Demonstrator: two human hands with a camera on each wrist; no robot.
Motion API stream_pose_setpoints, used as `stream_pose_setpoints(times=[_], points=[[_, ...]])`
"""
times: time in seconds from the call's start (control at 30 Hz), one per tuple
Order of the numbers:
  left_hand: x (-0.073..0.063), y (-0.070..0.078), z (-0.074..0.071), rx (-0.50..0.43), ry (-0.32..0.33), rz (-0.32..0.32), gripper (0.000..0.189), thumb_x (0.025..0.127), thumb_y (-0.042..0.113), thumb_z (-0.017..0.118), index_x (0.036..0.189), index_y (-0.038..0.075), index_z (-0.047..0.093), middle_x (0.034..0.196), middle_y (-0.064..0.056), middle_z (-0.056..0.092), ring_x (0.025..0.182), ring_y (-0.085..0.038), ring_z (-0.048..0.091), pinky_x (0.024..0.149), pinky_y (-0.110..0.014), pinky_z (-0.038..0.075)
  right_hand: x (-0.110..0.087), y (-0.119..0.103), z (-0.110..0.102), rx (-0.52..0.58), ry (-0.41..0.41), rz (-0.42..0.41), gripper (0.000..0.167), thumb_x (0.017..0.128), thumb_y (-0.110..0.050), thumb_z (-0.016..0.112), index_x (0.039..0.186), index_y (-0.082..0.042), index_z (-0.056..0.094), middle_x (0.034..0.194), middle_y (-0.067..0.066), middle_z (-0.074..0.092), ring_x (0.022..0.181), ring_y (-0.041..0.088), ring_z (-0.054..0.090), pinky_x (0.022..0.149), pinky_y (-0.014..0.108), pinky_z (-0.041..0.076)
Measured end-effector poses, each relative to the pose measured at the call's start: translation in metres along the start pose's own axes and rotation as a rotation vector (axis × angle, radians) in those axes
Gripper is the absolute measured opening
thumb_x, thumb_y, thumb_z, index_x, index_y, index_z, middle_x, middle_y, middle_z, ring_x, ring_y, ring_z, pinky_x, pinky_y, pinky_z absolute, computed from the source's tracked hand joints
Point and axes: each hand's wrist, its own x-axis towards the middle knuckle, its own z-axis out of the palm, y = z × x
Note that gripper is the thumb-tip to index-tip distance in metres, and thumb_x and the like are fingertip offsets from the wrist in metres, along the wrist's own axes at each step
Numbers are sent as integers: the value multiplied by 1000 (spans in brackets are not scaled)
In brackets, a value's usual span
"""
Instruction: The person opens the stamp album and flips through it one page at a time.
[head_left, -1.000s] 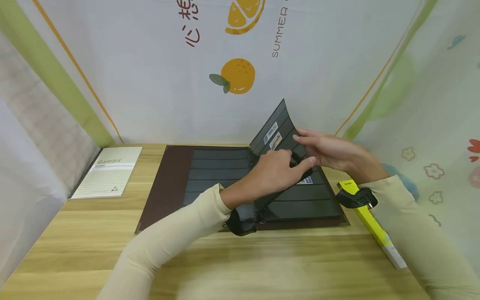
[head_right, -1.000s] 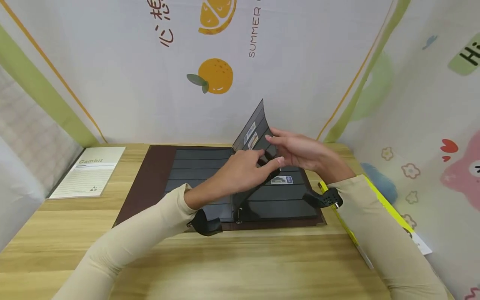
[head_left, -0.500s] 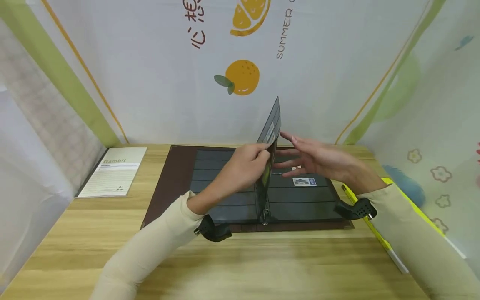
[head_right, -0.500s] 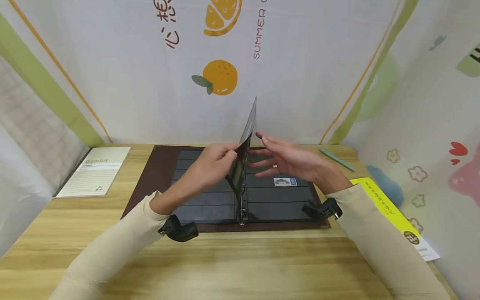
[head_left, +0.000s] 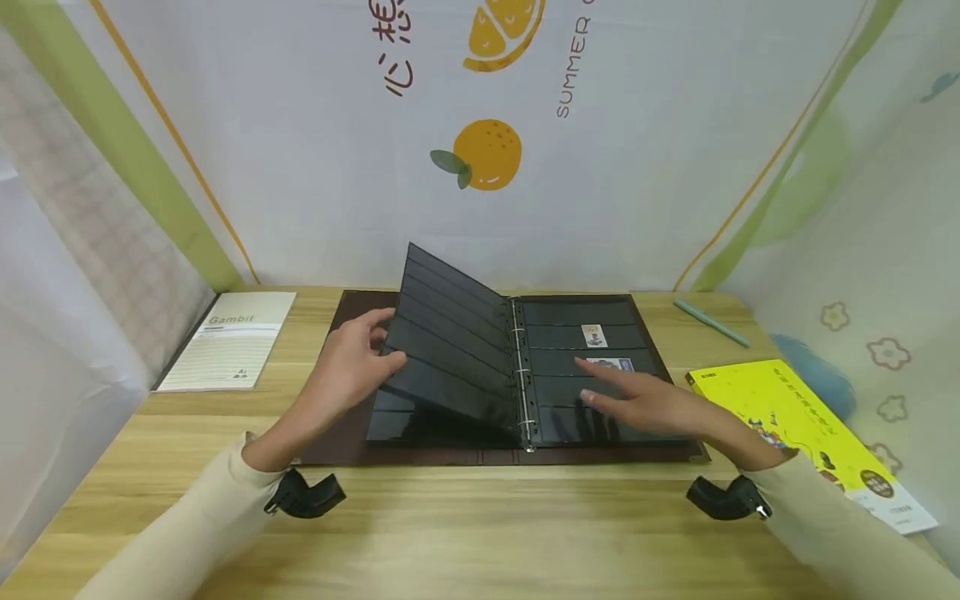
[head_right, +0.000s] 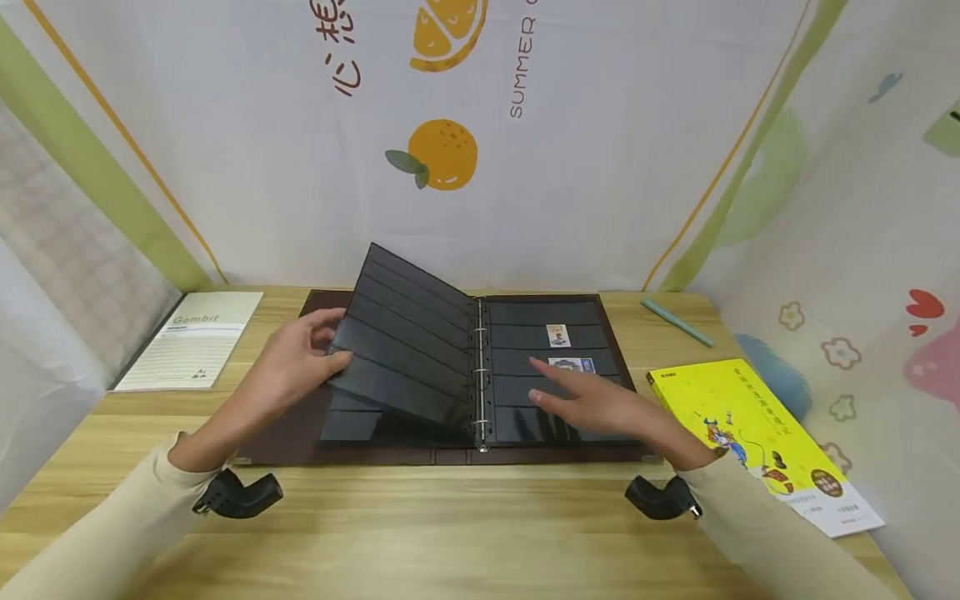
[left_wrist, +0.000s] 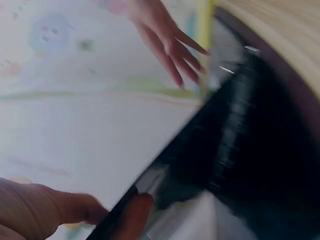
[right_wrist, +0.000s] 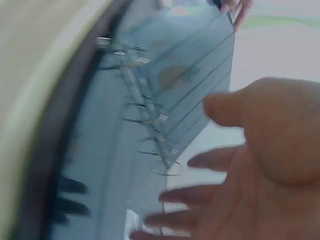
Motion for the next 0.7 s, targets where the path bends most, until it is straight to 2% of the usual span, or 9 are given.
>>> stream_pose_setpoints(times=[0.13, 0.17, 0.23, 0.3, 0.37, 0.47, 0.57, 0.63, 0.7], points=[[-2, -32, 7, 87, -51, -55, 65, 91, 16, 72, 147, -7, 47, 126, -31, 64, 100, -37, 68, 70, -34, 51, -6, 2, 28, -180, 139, 30, 66, 105, -36, 55, 158, -4, 34, 159, 32, 32, 144, 54, 34, 108, 67, 39], [-2, -39, 10, 101, -59, -60, 65, 90, 16, 73, 145, -9, 48, 116, -29, 67, 87, -33, 68, 66, -34, 49, -6, 3, 34, -212, 178, 40, 65, 104, -34, 57, 156, -3, 36, 158, 33, 32, 144, 56, 33, 107, 69, 39], [-2, -52, 16, 139, -61, -56, 65, 89, 17, 76, 142, -11, 51, 103, -24, 69, 70, -25, 62, 63, -32, 46, -5, 6, 45, -282, 246, 70, 63, 103, -32, 60, 155, -2, 40, 157, 35, 34, 142, 60, 32, 104, 72, 39], [-3, -60, 23, 177, -59, -46, 63, 88, 17, 78, 138, -13, 54, 96, -21, 70, 60, -18, 54, 60, -30, 42, -3, 10, 55, -345, 298, 88, 62, 101, -31, 62, 153, -3, 43, 155, 35, 37, 140, 63, 31, 101, 76, 37], [-4, -65, 28, 203, -52, -30, 61, 87, 16, 79, 134, -15, 56, 91, -18, 68, 52, -12, 39, 55, -28, 35, -2, 14, 62, -395, 326, 107, 62, 101, -32, 63, 152, -4, 45, 154, 36, 38, 138, 65, 33, 98, 79, 37], [-7, -67, 33, 242, -63, -23, 59, 87, 16, 79, 133, -15, 58, 91, -21, 69, 50, -10, 36, 51, -25, 31, -2, 18, 70, -426, 323, 139, 61, 101, -34, 62, 151, -5, 46, 154, 35, 37, 138, 66, 32, 97, 81, 36], [-8, -69, 36, 266, -79, -18, 60, 87, 15, 80, 133, -17, 57, 81, -17, 65, 50, -11, 34, 52, -27, 30, -1, 21, 76, -426, 307, 158, 60, 102, -36, 59, 152, -6, 46, 155, 34, 37, 138, 66, 31, 97, 81, 36], [-8, -70, 37, 291, -71, -11, 60, 86, 15, 80, 132, -16, 57, 86, -18, 68, 56, -17, 50, 55, -31, 42, 1, 21, 77, -429, 303, 158, 59, 103, -36, 58, 152, -6, 46, 155, 34, 38, 139, 65, 31, 98, 81, 35], [-9, -70, 38, 315, -64, -3, 59, 86, 16, 81, 131, -16, 58, 96, -24, 71, 75, -29, 67, 67, -42, 55, 2, 22, 77, -421, 302, 156, 59, 103, -36, 57, 153, -7, 45, 155, 33, 37, 139, 65, 30, 99, 81, 34]])
